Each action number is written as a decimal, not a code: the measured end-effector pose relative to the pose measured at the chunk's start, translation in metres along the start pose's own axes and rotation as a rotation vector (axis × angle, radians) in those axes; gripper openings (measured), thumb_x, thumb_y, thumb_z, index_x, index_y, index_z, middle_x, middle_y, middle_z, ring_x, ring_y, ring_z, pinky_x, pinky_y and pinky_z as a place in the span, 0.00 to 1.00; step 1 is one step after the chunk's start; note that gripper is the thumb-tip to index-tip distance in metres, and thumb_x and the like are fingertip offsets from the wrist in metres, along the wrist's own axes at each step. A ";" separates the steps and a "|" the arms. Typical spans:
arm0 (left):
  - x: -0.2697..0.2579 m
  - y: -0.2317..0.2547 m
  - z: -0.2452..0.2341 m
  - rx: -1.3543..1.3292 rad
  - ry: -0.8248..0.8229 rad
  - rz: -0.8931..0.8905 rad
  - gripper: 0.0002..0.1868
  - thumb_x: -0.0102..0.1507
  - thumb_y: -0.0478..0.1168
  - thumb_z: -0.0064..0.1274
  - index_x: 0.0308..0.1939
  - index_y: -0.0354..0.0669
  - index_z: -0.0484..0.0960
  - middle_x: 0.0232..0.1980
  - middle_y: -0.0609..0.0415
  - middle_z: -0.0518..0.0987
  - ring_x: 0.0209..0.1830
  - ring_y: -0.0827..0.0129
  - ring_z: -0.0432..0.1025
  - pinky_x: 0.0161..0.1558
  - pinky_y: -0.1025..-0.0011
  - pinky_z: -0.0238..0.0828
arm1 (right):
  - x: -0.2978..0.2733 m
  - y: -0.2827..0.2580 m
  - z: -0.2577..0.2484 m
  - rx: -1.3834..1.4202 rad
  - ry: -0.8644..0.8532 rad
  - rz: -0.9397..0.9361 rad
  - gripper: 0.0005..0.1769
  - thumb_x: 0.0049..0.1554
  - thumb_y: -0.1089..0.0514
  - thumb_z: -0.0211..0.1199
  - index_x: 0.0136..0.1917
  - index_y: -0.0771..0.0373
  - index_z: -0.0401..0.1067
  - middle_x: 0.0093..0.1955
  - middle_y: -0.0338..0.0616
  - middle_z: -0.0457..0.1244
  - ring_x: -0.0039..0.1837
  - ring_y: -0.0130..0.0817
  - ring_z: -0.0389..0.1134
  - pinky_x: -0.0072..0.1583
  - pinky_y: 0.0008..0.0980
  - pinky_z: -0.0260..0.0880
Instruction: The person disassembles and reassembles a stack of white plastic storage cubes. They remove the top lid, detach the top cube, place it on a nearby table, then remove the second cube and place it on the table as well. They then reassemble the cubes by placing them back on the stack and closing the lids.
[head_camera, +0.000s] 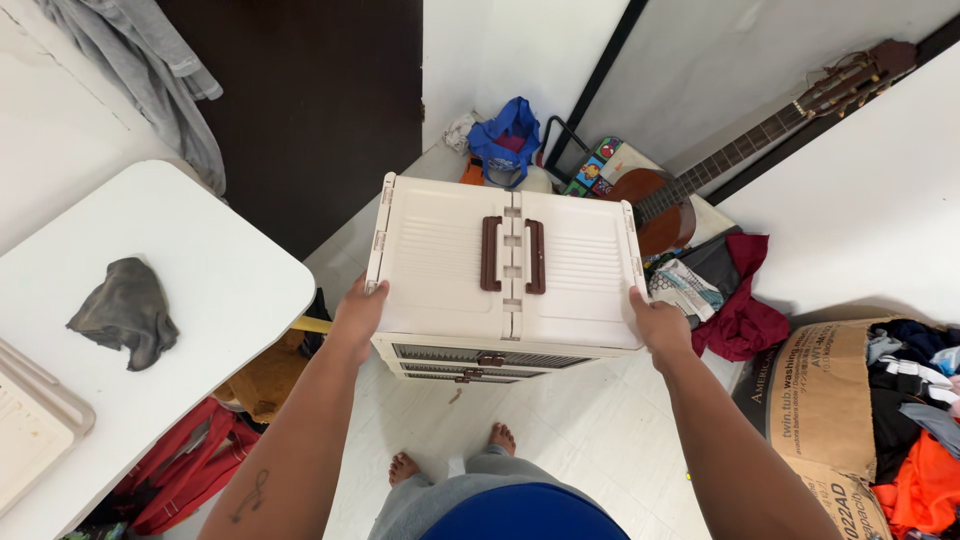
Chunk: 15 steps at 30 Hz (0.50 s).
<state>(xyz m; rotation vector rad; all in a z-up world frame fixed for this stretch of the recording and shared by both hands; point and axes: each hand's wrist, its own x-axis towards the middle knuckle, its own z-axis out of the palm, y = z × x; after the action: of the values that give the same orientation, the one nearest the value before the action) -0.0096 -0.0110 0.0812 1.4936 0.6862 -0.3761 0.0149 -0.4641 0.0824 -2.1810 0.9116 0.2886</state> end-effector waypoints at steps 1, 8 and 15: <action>0.000 0.002 0.000 -0.021 -0.003 -0.009 0.31 0.70 0.46 0.41 0.78 0.52 0.59 0.75 0.48 0.68 0.74 0.58 0.63 0.71 0.57 0.58 | 0.003 0.002 0.003 0.157 -0.046 0.019 0.42 0.58 0.28 0.58 0.65 0.68 0.70 0.60 0.56 0.67 0.58 0.49 0.70 0.56 0.54 0.72; 0.003 0.001 -0.001 -0.061 0.009 -0.022 0.30 0.70 0.47 0.43 0.77 0.49 0.62 0.72 0.46 0.72 0.72 0.58 0.67 0.70 0.60 0.62 | 0.015 0.011 0.008 0.243 -0.112 0.081 0.45 0.58 0.26 0.54 0.73 0.60 0.56 0.69 0.52 0.58 0.66 0.49 0.63 0.59 0.62 0.68; 0.004 0.003 -0.009 -0.061 0.022 -0.005 0.29 0.71 0.49 0.41 0.76 0.50 0.64 0.71 0.48 0.73 0.71 0.60 0.67 0.70 0.60 0.61 | 0.018 -0.001 -0.003 0.204 -0.105 0.145 0.44 0.61 0.24 0.49 0.72 0.62 0.63 0.66 0.51 0.62 0.63 0.45 0.63 0.59 0.53 0.65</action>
<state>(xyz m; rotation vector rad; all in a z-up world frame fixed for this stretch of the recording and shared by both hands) -0.0062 -0.0014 0.0820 1.4402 0.7126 -0.3402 0.0285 -0.4757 0.0769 -1.8998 0.9970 0.3600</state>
